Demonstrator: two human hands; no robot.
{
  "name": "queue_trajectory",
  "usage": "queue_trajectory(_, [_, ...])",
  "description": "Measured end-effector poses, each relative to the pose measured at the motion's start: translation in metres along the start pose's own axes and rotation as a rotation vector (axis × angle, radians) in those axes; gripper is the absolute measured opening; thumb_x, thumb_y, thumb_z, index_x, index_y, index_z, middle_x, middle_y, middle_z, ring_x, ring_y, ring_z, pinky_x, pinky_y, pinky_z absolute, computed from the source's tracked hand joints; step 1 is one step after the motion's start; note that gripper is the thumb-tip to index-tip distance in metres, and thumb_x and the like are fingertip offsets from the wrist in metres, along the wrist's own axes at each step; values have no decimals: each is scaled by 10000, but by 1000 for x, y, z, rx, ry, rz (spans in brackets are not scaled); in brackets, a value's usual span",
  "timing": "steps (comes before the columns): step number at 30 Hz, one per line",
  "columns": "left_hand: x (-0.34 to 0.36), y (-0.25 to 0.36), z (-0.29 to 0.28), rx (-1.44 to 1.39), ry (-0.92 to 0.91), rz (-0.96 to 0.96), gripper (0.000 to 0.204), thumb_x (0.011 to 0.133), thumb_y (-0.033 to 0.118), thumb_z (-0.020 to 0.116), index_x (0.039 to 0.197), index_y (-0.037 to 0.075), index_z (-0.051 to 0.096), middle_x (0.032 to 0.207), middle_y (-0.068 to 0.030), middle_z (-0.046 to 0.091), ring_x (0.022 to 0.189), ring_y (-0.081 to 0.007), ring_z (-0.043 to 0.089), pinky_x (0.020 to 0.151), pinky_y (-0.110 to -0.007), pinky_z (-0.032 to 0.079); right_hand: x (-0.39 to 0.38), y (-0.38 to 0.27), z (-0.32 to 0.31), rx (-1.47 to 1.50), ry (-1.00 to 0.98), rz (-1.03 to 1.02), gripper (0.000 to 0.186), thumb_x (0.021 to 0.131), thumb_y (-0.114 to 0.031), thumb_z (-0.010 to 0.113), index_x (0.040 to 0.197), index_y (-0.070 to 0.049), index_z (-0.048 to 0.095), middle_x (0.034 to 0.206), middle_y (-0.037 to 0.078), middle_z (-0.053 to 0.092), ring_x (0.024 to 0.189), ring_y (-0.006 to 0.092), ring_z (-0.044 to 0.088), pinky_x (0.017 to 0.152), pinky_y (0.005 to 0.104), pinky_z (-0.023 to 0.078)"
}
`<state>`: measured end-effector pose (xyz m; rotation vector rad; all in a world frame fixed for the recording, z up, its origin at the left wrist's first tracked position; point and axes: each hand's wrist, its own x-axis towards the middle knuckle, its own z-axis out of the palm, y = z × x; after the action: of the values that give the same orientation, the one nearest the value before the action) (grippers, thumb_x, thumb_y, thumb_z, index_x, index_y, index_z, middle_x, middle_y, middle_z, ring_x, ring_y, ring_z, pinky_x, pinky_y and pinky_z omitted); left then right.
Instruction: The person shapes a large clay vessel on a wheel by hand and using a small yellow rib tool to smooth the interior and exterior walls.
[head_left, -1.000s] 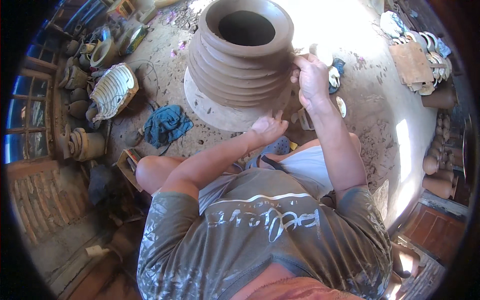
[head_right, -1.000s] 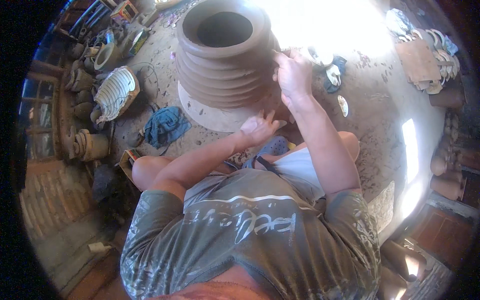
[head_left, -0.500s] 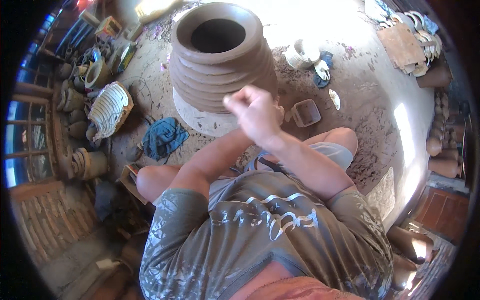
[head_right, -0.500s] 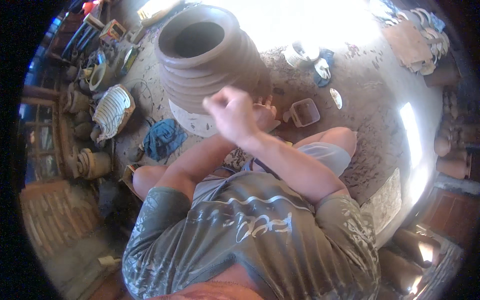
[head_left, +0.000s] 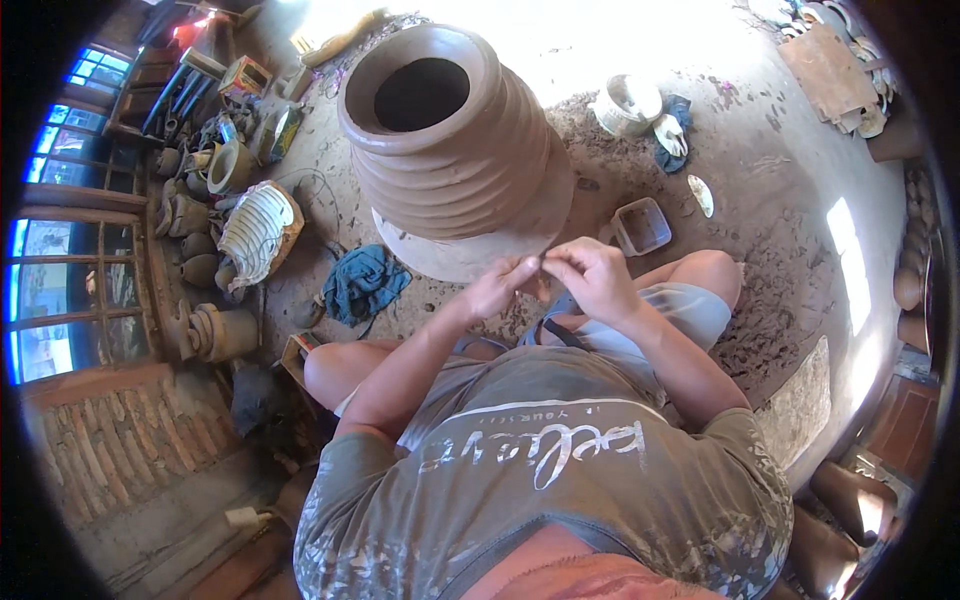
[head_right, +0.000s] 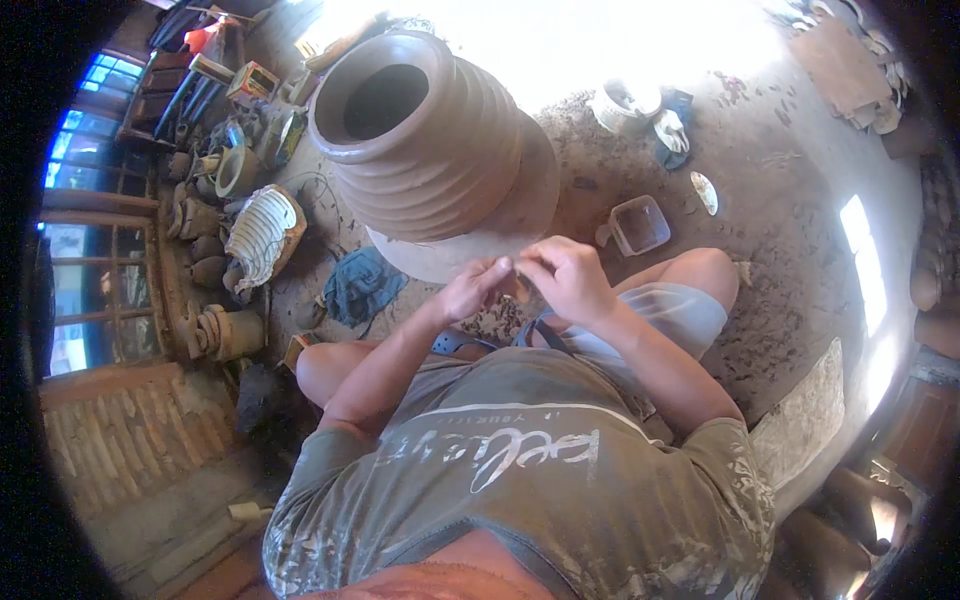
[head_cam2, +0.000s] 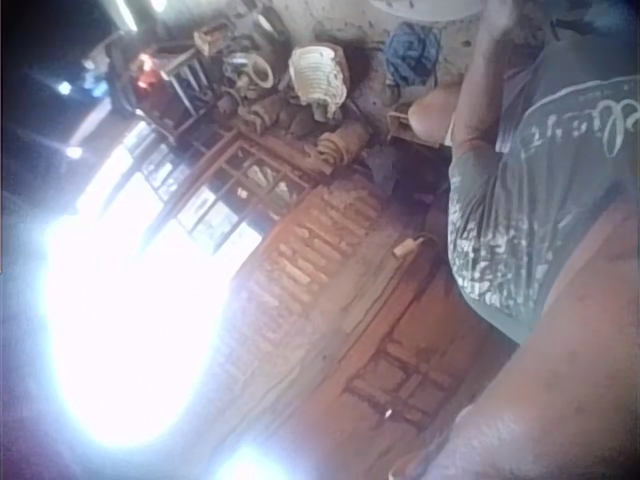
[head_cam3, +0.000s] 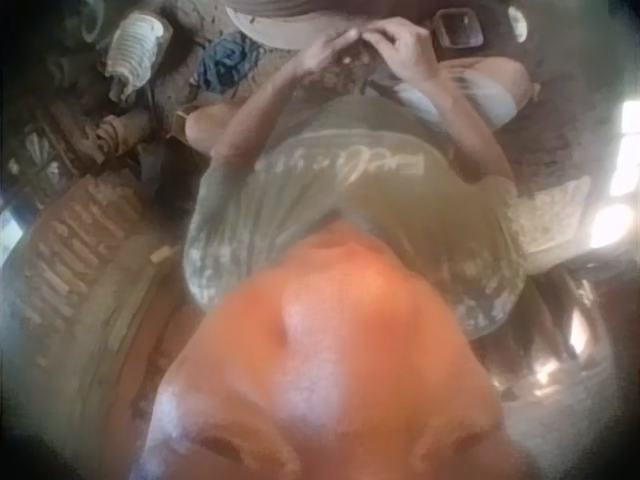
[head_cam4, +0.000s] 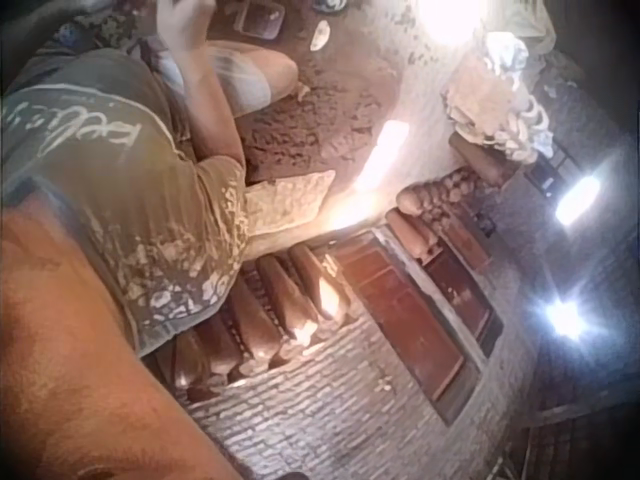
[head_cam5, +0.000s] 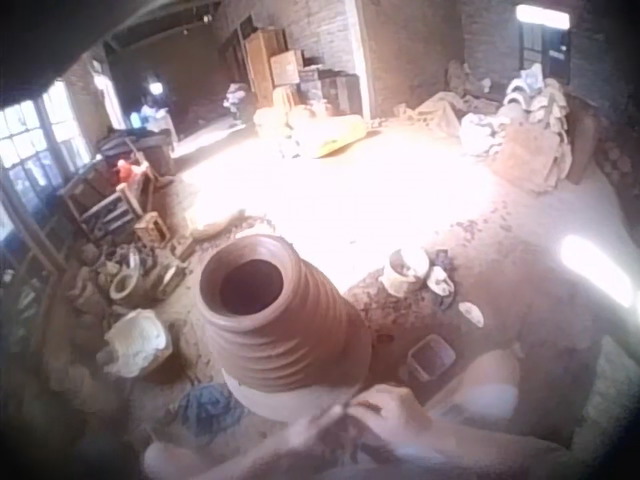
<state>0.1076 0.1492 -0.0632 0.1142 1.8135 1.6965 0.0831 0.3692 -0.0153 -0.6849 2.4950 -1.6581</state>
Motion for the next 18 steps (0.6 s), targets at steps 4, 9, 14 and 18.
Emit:
queue_trajectory(4, [-23,-8,8,-140,-104,-22,745,1094,690,290,1098,69,703,907,-61,766,760,-119,661,609,-261,420,-12,9,17,-95,-93,-283,338,908,-171,787,1174,28,726,1041,180,719,962,347,719,819,410,586])
queue_trajectory(9, [-36,12,27,-361,-77,-105,799,1089,710,228,1056,62,695,835,-42,703,698,-121,618,609,-269,424,-6,15,11,-364,-259,-584,319,899,-190,734,1115,39,686,1050,140,660,933,316,653,792,394,567])
queue_trajectory(14, [-34,10,27,-258,12,-128,675,1093,643,383,1159,35,668,867,-50,683,700,-127,612,610,-255,437,-14,24,5,-457,-332,-533,141,912,-137,670,952,-4,645,909,134,602,885,301,635,751,406,558])
queue_trajectory(18, [-33,7,18,-219,148,-99,417,1101,401,582,1193,3,669,899,-26,670,822,-122,627,756,-276,500,-23,23,20,-255,-193,-366,195,930,-131,670,1050,23,666,945,167,638,890,351,654,775,426,557])
